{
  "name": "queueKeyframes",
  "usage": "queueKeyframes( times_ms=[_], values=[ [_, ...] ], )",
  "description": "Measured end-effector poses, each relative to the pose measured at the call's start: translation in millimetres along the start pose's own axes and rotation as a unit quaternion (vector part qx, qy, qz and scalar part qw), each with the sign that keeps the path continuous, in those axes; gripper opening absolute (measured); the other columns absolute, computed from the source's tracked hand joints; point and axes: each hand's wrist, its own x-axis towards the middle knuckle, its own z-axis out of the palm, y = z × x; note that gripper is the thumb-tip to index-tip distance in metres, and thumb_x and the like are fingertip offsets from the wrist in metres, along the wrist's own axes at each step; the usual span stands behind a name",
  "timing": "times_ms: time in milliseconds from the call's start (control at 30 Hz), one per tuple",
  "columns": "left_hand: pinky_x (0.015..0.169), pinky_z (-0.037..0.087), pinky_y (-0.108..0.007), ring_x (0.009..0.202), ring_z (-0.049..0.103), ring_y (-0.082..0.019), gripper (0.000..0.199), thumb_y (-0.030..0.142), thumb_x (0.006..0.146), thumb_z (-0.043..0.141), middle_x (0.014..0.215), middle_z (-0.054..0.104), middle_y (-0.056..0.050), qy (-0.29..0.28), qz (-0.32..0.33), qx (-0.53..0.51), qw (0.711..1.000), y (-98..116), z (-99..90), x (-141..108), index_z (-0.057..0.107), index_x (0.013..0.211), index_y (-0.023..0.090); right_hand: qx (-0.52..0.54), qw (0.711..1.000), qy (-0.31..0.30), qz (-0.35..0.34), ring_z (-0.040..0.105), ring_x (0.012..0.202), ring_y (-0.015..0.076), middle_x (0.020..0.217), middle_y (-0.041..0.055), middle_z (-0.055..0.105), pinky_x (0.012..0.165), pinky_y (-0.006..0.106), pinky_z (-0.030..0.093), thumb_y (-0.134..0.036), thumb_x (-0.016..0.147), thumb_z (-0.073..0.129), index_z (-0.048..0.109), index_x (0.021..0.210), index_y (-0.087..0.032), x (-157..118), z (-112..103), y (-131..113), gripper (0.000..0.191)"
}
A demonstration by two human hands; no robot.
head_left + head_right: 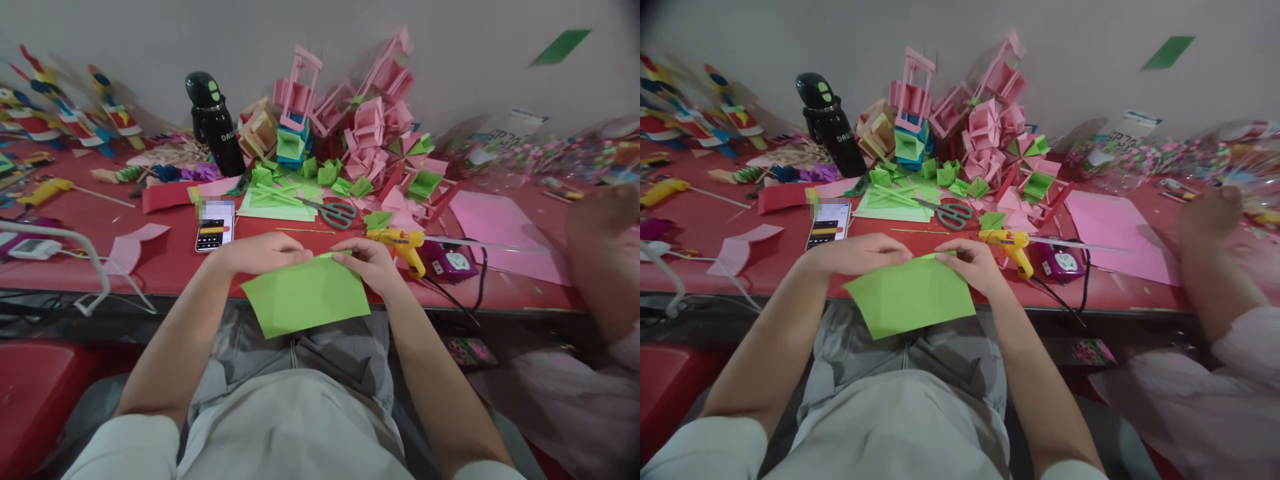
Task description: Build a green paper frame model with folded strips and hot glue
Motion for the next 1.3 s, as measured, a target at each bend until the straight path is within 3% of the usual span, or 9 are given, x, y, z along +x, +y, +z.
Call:
queueKeyframes(
  times_ms=[67, 133, 267, 333, 433, 633, 867, 1067, 1300],
  values=[
    [0.055, 0.040, -0.025, 0.061, 0.060, -0.017, 0.032, 0.053, 0.079, 0.074, 0.071, 0.070, -0.001, -0.146, 0.006, 0.025, 0.989, 5, 5.9, 6, 0.076, 0.078, 0.021, -0.008, 0.999, -0.034, -0.008, 0.048, 0.055, 0.0126, 0.069, -0.0004, 0.066, 0.051, 0.029, 0.037, -0.050, 0.079, 0.081, 0.080, 0.094, -0.026, 2, -1, -8, 0.028],
    [0.052, 0.036, -0.025, 0.059, 0.054, -0.015, 0.034, 0.052, 0.085, 0.066, 0.068, 0.064, -0.001, -0.179, 0.014, 0.041, 0.983, 5, 11.9, 8, 0.073, 0.077, 0.019, -0.021, 0.998, -0.057, -0.024, 0.053, 0.060, 0.0130, 0.078, 0.0007, 0.070, 0.055, 0.029, 0.040, -0.047, 0.081, 0.079, 0.079, 0.098, -0.025, 7, -3, -16, 0.027],
    [0.053, 0.037, -0.025, 0.060, 0.051, -0.014, 0.037, 0.053, 0.087, 0.065, 0.066, 0.059, 0.000, -0.066, -0.008, -0.001, 0.998, -7, 24.0, -2, 0.068, 0.076, 0.018, -0.002, 0.994, -0.112, 0.007, 0.062, 0.068, 0.0150, 0.084, 0.0007, 0.072, 0.060, 0.028, 0.048, -0.044, 0.079, 0.082, 0.071, 0.119, -0.025, 16, -7, -27, 0.046],
    [0.052, 0.037, -0.024, 0.059, 0.050, -0.014, 0.039, 0.055, 0.086, 0.067, 0.065, 0.057, 0.000, -0.016, -0.021, -0.017, 1.000, -13, 28.6, -11, 0.067, 0.074, 0.017, 0.026, 0.987, -0.152, 0.046, 0.065, 0.070, 0.0161, 0.081, 0.0010, 0.072, 0.061, 0.028, 0.051, -0.046, 0.075, 0.084, 0.071, 0.108, -0.022, 19, -9, -28, 0.042],
    [0.052, 0.041, -0.024, 0.062, 0.056, -0.015, 0.045, 0.062, 0.083, 0.069, 0.069, 0.062, -0.001, -0.025, -0.054, -0.067, 0.996, -18, 34.0, -21, 0.069, 0.078, 0.017, 0.003, 0.978, -0.201, 0.060, 0.061, 0.062, 0.0137, 0.071, -0.0001, 0.068, 0.055, 0.025, 0.048, -0.049, 0.076, 0.083, 0.069, 0.080, -0.019, 23, -10, -30, 0.033],
    [0.065, 0.053, -0.030, 0.074, 0.068, -0.021, 0.053, 0.070, 0.086, 0.062, 0.082, 0.072, -0.005, -0.030, -0.121, -0.272, 0.954, -21, 49.7, -19, 0.072, 0.089, 0.018, -0.032, 0.949, -0.308, 0.062, 0.061, 0.060, 0.0130, 0.069, -0.0008, 0.069, 0.055, 0.024, 0.046, -0.045, 0.076, 0.082, 0.072, 0.080, -0.018, 37, -7, -42, 0.029],
    [0.058, 0.036, -0.025, 0.065, 0.048, -0.013, 0.041, 0.057, 0.090, 0.063, 0.070, 0.052, 0.003, 0.095, -0.043, -0.175, 0.979, -24, 67.8, -11, 0.060, 0.076, 0.018, -0.020, 0.964, -0.263, 0.034, 0.055, 0.055, 0.0089, 0.062, -0.0064, 0.063, 0.052, 0.021, 0.039, -0.037, 0.064, 0.090, 0.066, 0.088, -0.020, 53, -1, -38, 0.038],
    [0.057, 0.027, -0.028, 0.061, 0.036, -0.012, 0.045, 0.048, 0.098, 0.052, 0.063, 0.035, 0.004, 0.214, -0.016, -0.052, 0.975, -26, 74.1, -7, 0.038, 0.066, 0.020, 0.043, 0.978, -0.201, 0.044, 0.067, 0.074, 0.0153, 0.086, 0.0024, 0.076, 0.067, 0.027, 0.053, -0.045, 0.075, 0.084, 0.074, 0.094, -0.020, 44, 3, -24, 0.033],
    [0.059, 0.032, -0.026, 0.063, 0.043, -0.011, 0.029, 0.039, 0.100, 0.054, 0.068, 0.050, 0.003, 0.251, 0.011, -0.040, 0.967, -30, 83.3, -12, 0.057, 0.080, 0.018, 0.025, 0.984, -0.170, 0.052, 0.061, 0.062, 0.0120, 0.071, 0.0006, 0.070, 0.058, 0.024, 0.048, -0.046, 0.072, 0.086, 0.075, 0.081, -0.016, 41, 9, -21, 0.033]
  ],
)
